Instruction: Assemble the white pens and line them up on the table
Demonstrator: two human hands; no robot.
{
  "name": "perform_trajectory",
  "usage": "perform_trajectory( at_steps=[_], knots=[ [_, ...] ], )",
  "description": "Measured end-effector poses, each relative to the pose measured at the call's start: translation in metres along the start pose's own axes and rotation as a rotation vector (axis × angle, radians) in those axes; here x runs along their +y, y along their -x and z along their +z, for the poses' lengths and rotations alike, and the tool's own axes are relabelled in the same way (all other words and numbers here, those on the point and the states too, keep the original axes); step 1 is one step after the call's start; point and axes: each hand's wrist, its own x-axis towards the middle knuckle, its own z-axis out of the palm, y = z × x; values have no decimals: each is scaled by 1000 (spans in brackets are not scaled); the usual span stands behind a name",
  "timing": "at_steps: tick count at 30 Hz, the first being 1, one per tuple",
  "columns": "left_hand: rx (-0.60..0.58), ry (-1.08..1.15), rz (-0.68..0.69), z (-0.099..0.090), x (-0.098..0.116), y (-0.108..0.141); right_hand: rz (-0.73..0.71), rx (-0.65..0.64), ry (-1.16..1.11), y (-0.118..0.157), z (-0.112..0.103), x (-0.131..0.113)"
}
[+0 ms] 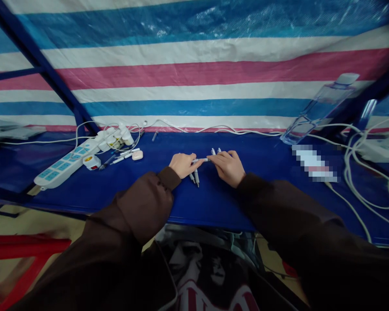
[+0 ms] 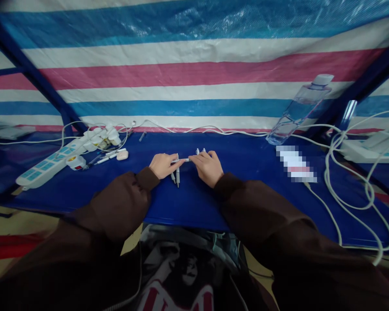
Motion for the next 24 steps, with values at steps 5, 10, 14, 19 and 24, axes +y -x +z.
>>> perform_trajectory(
  at_steps=[5, 10, 14, 19, 24],
  knots=[
    [-18, -20, -64, -2, 1, 0, -41, 19, 5, 1, 0, 1],
    [-24, 39, -110, -1, 0, -1, -43, 14, -21, 2, -3, 2],
    [-45, 132, -142, 0, 0, -1, -10, 7, -76, 3, -5, 3],
    [-17, 127, -139, -3, -1, -1, 52, 36, -72, -1, -8, 0],
    [15, 131, -135, -5, 1, 1, 103, 19, -48, -2, -14, -3]
  ],
)
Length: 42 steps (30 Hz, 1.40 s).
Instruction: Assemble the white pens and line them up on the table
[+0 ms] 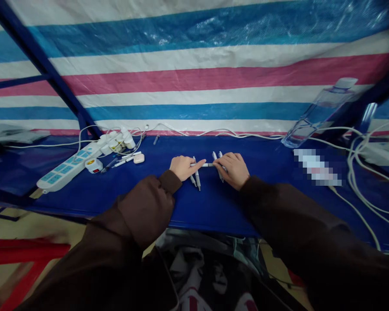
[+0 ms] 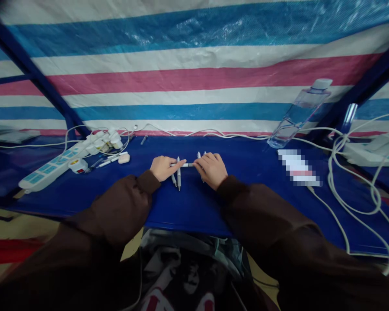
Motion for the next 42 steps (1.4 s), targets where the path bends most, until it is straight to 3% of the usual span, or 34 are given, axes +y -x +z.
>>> perform_trajectory(
  at_steps=[7, 14, 42],
  knots=[
    [4, 42, -20, -2, 1, 0, 52, 94, -125, 2, -1, 2],
    [9, 12, 3, -1, 0, 0, 64, 0, -118, 3, 2, 3],
    [22, 8, 13, 0, -3, -1, 62, -6, -84, 5, 5, 2]
  ],
)
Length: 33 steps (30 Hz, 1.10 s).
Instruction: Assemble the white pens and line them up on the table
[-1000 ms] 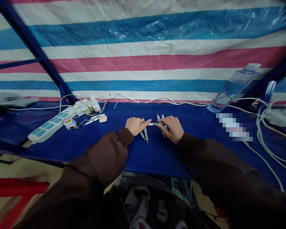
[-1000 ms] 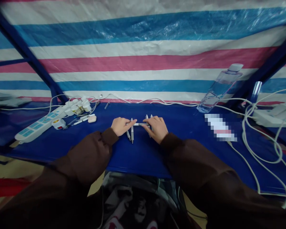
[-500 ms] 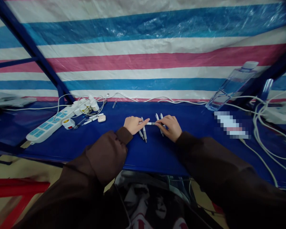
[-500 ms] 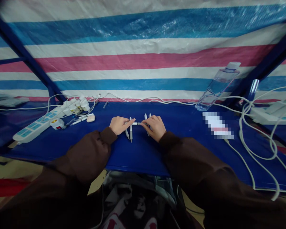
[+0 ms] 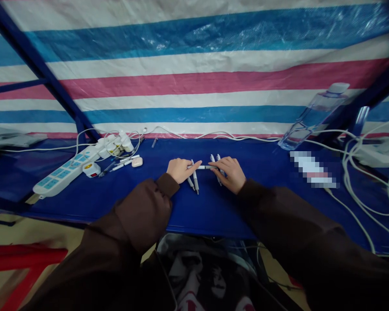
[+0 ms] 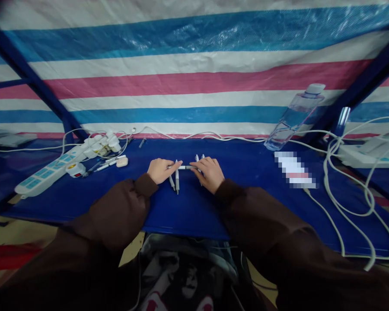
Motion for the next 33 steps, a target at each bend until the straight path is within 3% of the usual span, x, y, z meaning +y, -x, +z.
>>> perform_trajectory(
  at_steps=[13, 33],
  knots=[
    [-37, -7, -28, 2, 0, 0, -21, 30, 6, 1, -4, 0],
    [-15, 36, -57, 5, 0, -1, -68, -59, -32, 0, -1, 0]
  ],
)
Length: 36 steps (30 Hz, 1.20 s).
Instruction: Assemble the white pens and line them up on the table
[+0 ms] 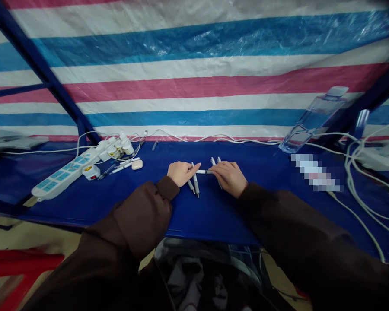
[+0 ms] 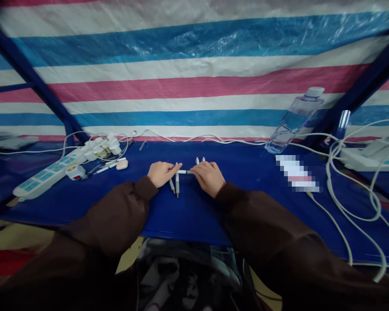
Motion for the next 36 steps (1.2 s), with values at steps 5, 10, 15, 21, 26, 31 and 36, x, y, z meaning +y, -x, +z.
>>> perform_trajectory(
  at_steps=[5, 10, 15, 21, 26, 31, 36],
  knots=[
    [-4, 15, 11, 1, 0, 0, -2, 0, -33, 0, -1, 2],
    [20, 15, -18, 0, 1, 0, 20, -34, -13, 1, 2, 3],
    [33, 4, -40, 1, 0, 0, -18, -27, 33, 0, 0, 0],
    [-5, 17, -39, 0, 2, 1, 20, 42, -17, 0, -5, -2],
    [-8, 16, -53, -2, 4, 1, 51, -25, 49, 0, -1, -1],
    [17, 14, -62, -3, 5, 1, 9, -19, 31, 0, -2, 0],
    [12, 54, -59, -2, 5, 1, 17, 24, -127, 1, -1, 1]
  ],
)
